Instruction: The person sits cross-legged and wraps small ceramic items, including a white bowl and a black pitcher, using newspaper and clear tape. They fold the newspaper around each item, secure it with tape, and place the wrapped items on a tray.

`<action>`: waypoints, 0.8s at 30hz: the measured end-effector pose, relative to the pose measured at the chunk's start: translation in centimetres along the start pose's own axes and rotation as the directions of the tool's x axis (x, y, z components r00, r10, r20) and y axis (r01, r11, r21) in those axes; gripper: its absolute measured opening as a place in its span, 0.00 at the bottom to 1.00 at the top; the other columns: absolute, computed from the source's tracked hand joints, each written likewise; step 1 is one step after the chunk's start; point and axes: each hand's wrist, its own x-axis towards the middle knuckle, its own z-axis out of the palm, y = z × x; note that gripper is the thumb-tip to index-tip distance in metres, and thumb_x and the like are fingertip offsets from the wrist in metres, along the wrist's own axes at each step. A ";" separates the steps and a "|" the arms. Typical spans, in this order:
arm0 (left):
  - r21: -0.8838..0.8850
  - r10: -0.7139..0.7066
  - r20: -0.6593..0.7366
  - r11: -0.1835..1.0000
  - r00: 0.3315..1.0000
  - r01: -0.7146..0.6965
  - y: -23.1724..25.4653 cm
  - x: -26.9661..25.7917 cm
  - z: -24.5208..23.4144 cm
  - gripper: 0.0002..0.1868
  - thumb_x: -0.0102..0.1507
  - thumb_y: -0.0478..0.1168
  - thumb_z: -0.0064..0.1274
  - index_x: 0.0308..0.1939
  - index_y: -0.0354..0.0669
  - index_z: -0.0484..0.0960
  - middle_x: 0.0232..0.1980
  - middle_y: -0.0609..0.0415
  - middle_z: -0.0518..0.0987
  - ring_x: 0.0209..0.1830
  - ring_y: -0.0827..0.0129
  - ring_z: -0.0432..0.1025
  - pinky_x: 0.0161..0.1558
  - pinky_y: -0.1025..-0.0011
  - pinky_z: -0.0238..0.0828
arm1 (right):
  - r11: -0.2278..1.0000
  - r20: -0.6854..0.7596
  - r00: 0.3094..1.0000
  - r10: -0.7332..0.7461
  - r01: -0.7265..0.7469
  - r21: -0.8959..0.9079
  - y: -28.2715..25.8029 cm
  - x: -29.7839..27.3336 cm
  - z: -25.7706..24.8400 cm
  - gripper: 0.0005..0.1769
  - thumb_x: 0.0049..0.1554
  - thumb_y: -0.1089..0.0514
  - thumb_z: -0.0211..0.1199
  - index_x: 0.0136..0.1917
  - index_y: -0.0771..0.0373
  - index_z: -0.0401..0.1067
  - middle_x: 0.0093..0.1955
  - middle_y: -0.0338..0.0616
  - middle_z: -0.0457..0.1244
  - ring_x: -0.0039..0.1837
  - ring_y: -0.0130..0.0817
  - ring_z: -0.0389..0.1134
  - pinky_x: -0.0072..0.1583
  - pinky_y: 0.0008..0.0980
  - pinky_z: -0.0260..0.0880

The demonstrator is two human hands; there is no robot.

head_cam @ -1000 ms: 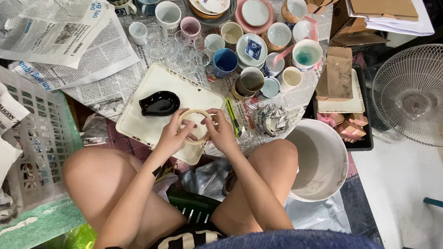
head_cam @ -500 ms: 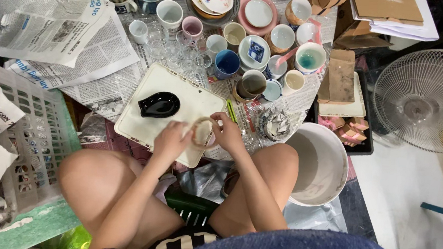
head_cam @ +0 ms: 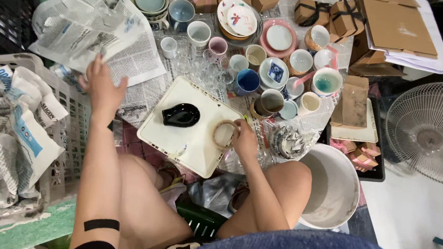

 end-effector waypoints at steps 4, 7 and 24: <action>-0.115 0.055 -0.239 0.990 0.970 -0.084 1.4 -2.6 -0.2 0.26 0.72 0.40 0.56 0.72 0.31 0.72 0.76 0.38 0.70 0.75 0.46 0.65 0.76 0.44 0.47 | 0.986 0.016 0.987 0.162 -0.161 -0.043 1.0 0.1 0.3 0.18 0.57 0.64 0.59 0.61 0.60 0.69 0.53 0.57 0.69 0.53 0.58 0.71 0.54 0.51 0.70; -0.091 0.142 0.085 0.987 0.986 -0.134 6.5 -7.6 2.0 0.28 0.62 0.43 0.61 0.64 0.31 0.76 0.60 0.33 0.79 0.60 0.39 0.70 0.66 0.48 0.59 | 0.979 -0.043 0.980 0.192 -0.195 -0.066 1.2 0.7 0.3 0.17 0.59 0.64 0.59 0.62 0.61 0.68 0.54 0.59 0.68 0.55 0.59 0.70 0.55 0.53 0.69; -0.058 0.187 0.480 0.982 0.857 -0.182 9.3 -11.0 8.5 0.26 0.58 0.38 0.55 0.59 0.29 0.72 0.57 0.36 0.76 0.48 0.42 0.77 0.47 0.52 0.75 | 0.752 0.161 0.845 -0.511 0.529 -0.392 -6.0 0.2 9.4 0.15 0.58 0.62 0.63 0.59 0.55 0.73 0.69 0.57 0.59 0.79 0.59 0.54 0.71 0.57 0.57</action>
